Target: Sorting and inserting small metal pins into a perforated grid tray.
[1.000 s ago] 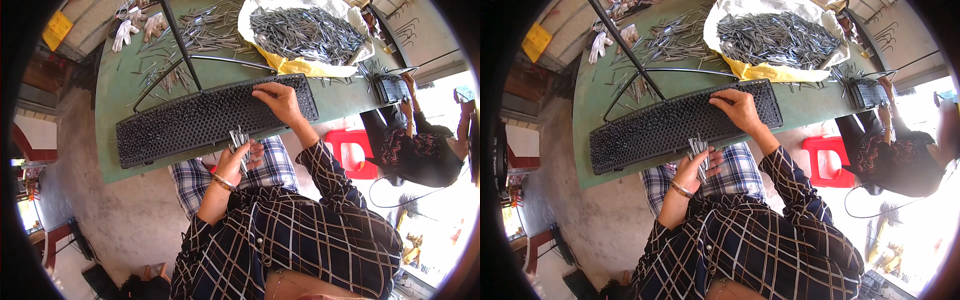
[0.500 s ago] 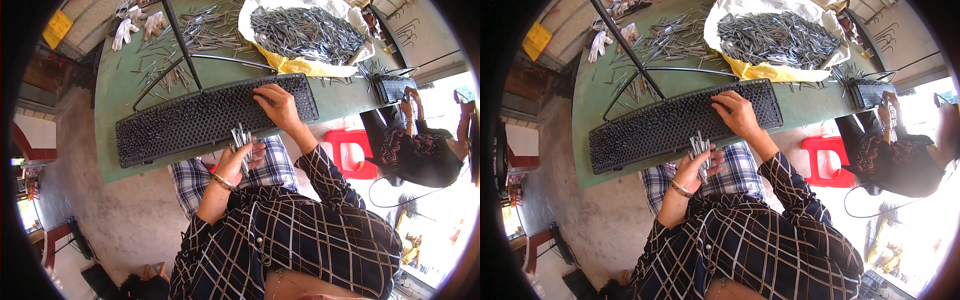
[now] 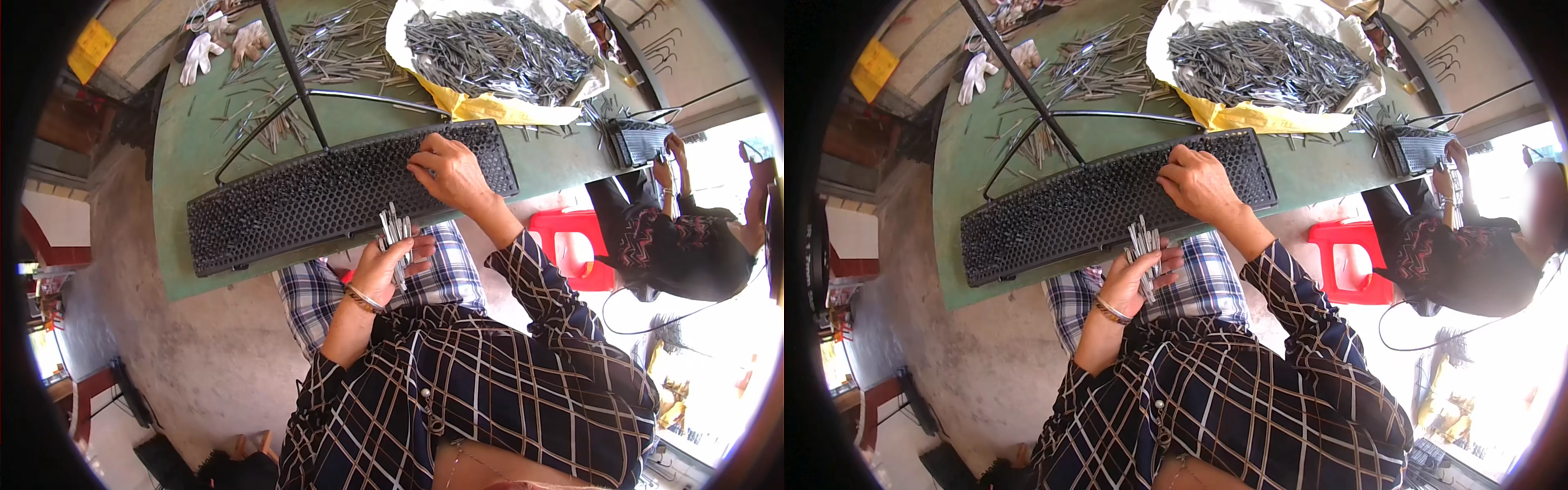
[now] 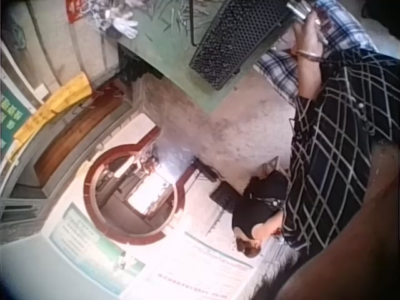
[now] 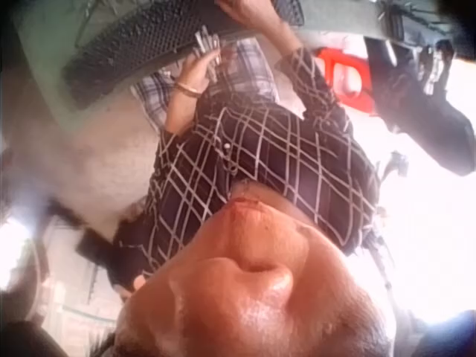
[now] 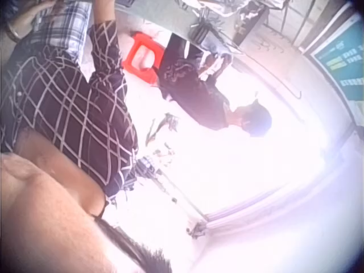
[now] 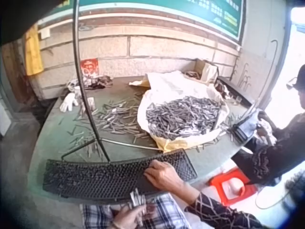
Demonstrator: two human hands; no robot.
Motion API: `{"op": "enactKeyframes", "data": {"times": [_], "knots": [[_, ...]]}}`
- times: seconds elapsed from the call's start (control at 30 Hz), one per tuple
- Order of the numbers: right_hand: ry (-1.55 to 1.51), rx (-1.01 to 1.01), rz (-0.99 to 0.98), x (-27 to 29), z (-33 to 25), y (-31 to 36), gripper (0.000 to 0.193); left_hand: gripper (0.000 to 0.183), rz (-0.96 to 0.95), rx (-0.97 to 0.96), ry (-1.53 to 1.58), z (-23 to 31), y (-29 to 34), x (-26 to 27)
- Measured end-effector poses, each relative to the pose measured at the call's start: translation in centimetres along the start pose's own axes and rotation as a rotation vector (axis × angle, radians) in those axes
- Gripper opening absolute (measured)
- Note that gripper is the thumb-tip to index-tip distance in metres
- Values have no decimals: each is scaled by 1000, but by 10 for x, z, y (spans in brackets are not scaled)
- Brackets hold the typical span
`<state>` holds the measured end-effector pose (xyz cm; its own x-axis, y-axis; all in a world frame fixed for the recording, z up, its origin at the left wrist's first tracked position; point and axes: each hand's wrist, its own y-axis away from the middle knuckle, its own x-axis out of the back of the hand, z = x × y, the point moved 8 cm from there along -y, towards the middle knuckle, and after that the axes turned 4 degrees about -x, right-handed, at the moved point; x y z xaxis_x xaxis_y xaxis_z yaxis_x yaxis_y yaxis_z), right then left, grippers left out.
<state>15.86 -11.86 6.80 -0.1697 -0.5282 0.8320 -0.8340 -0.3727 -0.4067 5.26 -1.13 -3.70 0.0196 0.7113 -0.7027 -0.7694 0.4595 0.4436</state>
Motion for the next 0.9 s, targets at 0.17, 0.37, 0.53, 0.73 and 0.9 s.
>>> {"op": "enactKeyframes", "data": {"times": [0.17,0.37,0.53,0.73,0.9], "knots": [[133,-8,-37,-7,-1,-7,8,24,-11,-17,11,1,-4,-1],[37,-30,-43,-9,0,-13,8,26,2,-36,-8,2,-1,5],[-54,-25,42,10,-3,-22,10,25,-4,-38,24,1,-3,3],[-78,-47,162,14,2,-4,10,23,-15,-42,96,-1,-5,4],[-25,-30,150,5,2,7,10,22,42,-54,18,-2,-5,7]]}}
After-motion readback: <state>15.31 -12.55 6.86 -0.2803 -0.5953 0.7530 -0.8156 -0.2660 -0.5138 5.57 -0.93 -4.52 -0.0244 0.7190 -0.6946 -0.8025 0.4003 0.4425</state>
